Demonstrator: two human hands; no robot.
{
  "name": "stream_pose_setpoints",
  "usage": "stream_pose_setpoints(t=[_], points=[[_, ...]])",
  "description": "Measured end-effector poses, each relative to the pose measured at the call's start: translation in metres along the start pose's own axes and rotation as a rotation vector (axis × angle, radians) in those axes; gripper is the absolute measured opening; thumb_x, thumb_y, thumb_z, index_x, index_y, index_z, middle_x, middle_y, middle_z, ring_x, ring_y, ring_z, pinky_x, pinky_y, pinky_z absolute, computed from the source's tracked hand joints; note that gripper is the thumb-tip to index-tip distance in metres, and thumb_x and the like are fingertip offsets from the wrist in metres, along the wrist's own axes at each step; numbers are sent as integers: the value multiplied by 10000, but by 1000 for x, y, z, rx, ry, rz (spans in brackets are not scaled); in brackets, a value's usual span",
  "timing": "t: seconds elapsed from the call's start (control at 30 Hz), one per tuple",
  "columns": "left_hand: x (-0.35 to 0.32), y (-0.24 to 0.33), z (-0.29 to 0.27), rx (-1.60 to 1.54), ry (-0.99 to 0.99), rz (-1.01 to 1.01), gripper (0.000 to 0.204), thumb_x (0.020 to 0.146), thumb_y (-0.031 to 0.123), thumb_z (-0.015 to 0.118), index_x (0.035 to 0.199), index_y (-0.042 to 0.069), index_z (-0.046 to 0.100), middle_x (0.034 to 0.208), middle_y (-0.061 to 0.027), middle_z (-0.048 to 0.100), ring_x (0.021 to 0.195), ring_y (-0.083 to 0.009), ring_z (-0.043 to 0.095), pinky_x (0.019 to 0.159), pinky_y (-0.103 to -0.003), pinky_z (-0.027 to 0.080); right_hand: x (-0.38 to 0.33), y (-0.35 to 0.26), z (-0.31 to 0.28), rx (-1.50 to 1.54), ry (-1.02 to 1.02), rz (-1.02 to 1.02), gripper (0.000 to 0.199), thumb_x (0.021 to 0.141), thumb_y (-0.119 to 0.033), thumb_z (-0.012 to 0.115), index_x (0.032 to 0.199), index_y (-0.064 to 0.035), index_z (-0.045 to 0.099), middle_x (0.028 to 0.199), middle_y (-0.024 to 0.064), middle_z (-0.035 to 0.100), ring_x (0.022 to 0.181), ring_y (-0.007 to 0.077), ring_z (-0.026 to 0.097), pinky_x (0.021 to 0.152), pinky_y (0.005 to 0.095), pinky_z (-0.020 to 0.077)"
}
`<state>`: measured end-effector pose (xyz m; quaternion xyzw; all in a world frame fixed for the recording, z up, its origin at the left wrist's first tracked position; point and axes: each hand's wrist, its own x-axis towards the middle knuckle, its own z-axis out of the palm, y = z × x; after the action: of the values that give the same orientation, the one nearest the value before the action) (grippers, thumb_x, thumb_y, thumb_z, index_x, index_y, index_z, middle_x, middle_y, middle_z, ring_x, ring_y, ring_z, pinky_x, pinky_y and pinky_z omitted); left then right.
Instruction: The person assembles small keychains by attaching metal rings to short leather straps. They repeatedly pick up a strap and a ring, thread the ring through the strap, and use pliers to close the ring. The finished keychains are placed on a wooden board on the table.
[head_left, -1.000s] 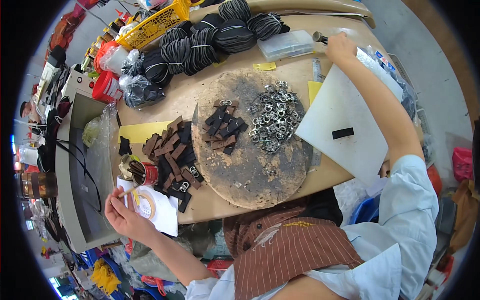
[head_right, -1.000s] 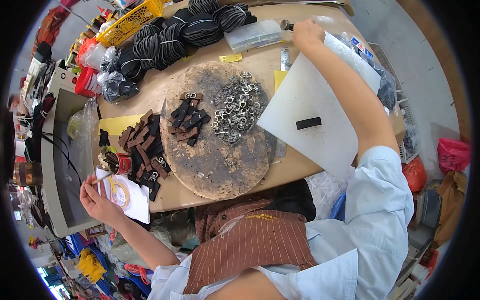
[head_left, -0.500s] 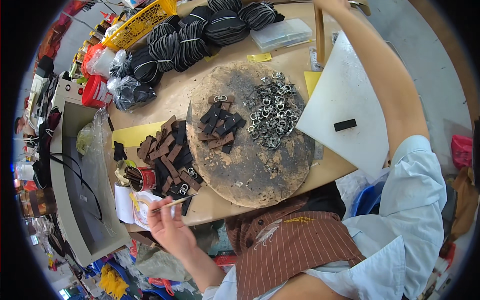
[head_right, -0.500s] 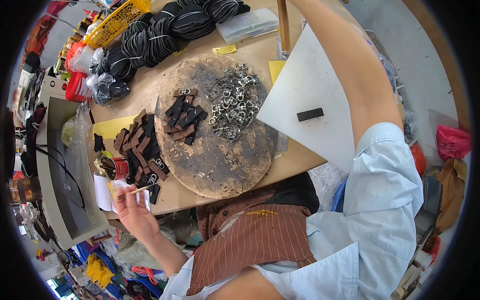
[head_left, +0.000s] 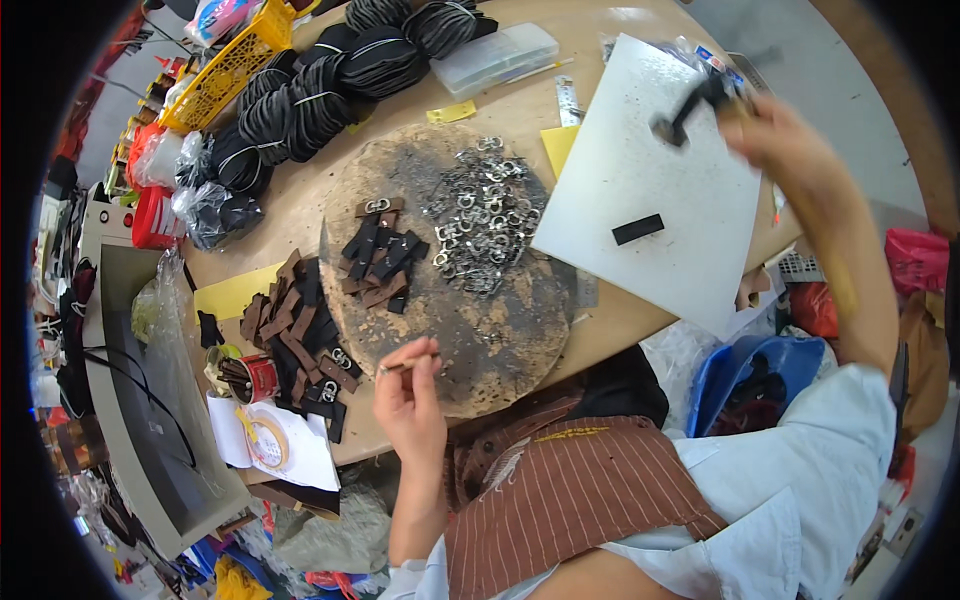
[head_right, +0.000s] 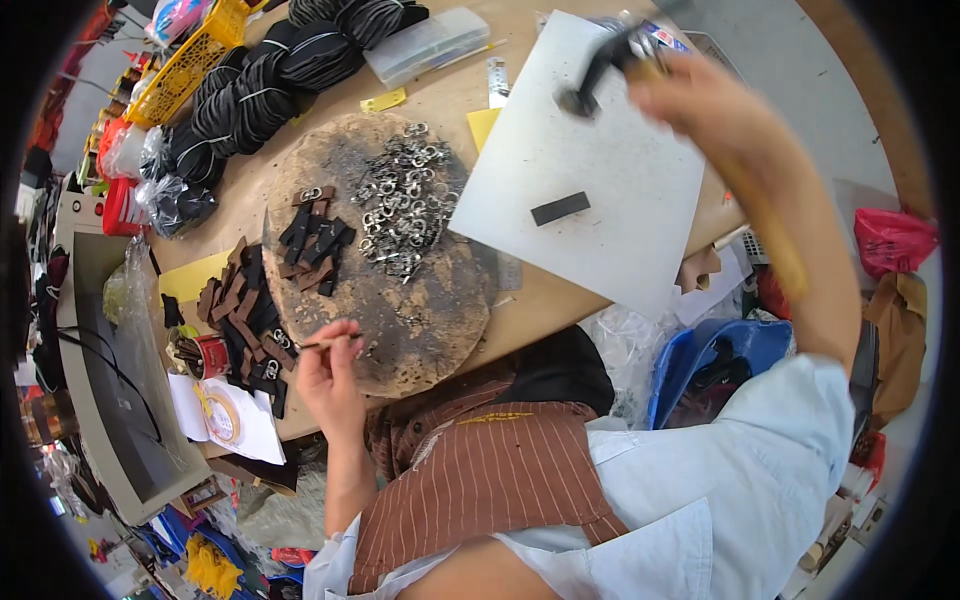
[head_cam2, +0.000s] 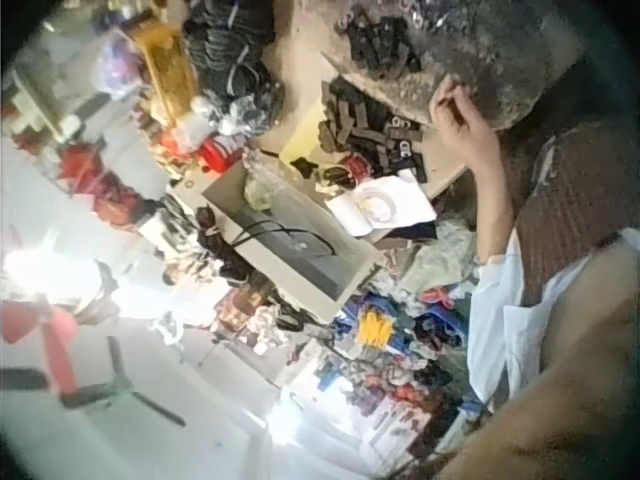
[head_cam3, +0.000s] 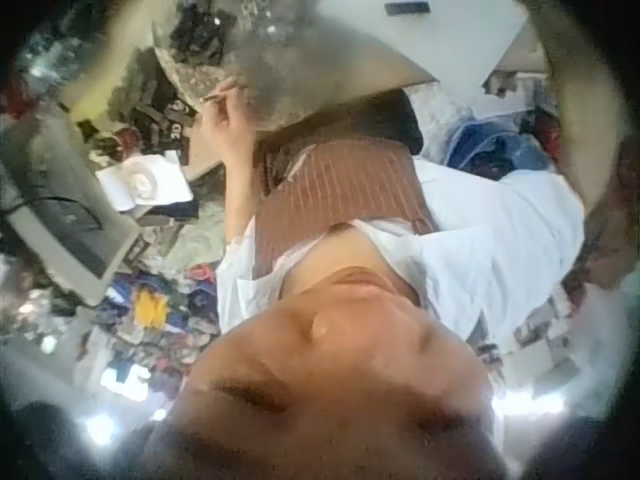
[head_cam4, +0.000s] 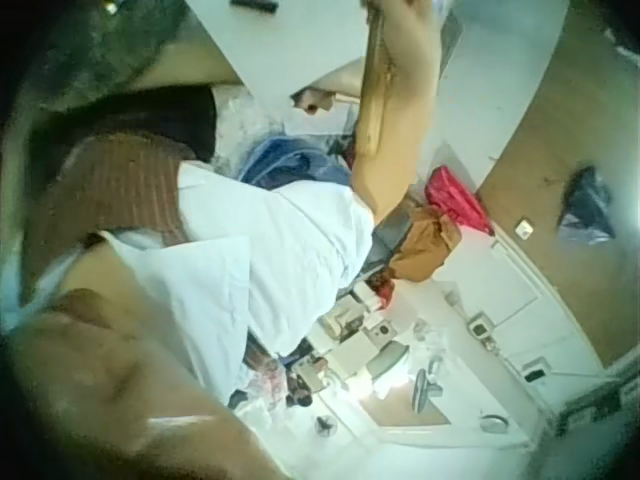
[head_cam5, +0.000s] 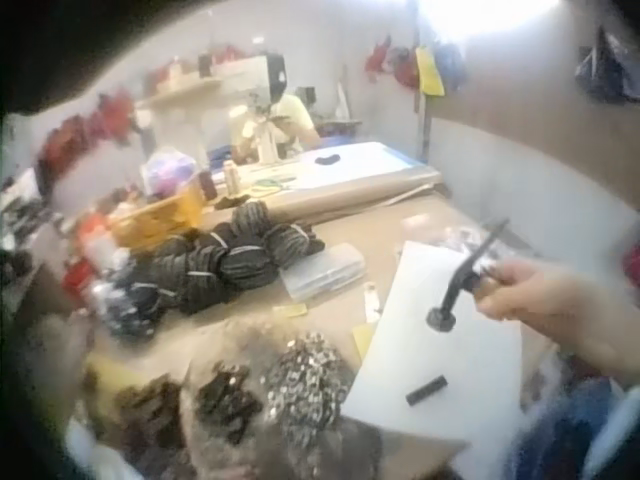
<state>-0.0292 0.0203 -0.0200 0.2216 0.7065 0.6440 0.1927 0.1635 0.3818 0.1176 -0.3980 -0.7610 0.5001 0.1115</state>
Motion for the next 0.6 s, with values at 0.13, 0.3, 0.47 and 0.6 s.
stream_pose_setpoints(t=[0.13,0.3,0.47,0.6], points=[[33,35,67,-244,-240,-84,137,887,-2,490,1001,-41,555,1039,-124,575,930,-173,596,766,-258,523,-76,65,11,20,64,-40,359,829,-137,604,1121,28,476,796,-8,503,702,59,480,610,195,403],[54,40,156,-177,-453,65,96,862,33,556,914,-41,586,915,-91,637,807,-118,615,691,-226,502,-116,98,31,-46,152,0,299,820,-78,604,1091,14,521,806,-7,518,683,54,447,610,206,388],[67,23,192,108,-551,274,105,869,35,545,939,-38,572,920,-99,637,808,-107,621,685,-229,519,-120,121,37,-97,177,-82,212,810,-46,607,1010,4,558,823,2,519,698,52,432,621,197,370],[67,20,198,125,-536,130,137,874,61,547,973,-33,566,914,-94,637,771,-100,622,665,-223,528,-121,128,35,-66,130,-22,216,807,-38,606,1009,1,537,771,-22,438,678,54,377,593,189,341]])
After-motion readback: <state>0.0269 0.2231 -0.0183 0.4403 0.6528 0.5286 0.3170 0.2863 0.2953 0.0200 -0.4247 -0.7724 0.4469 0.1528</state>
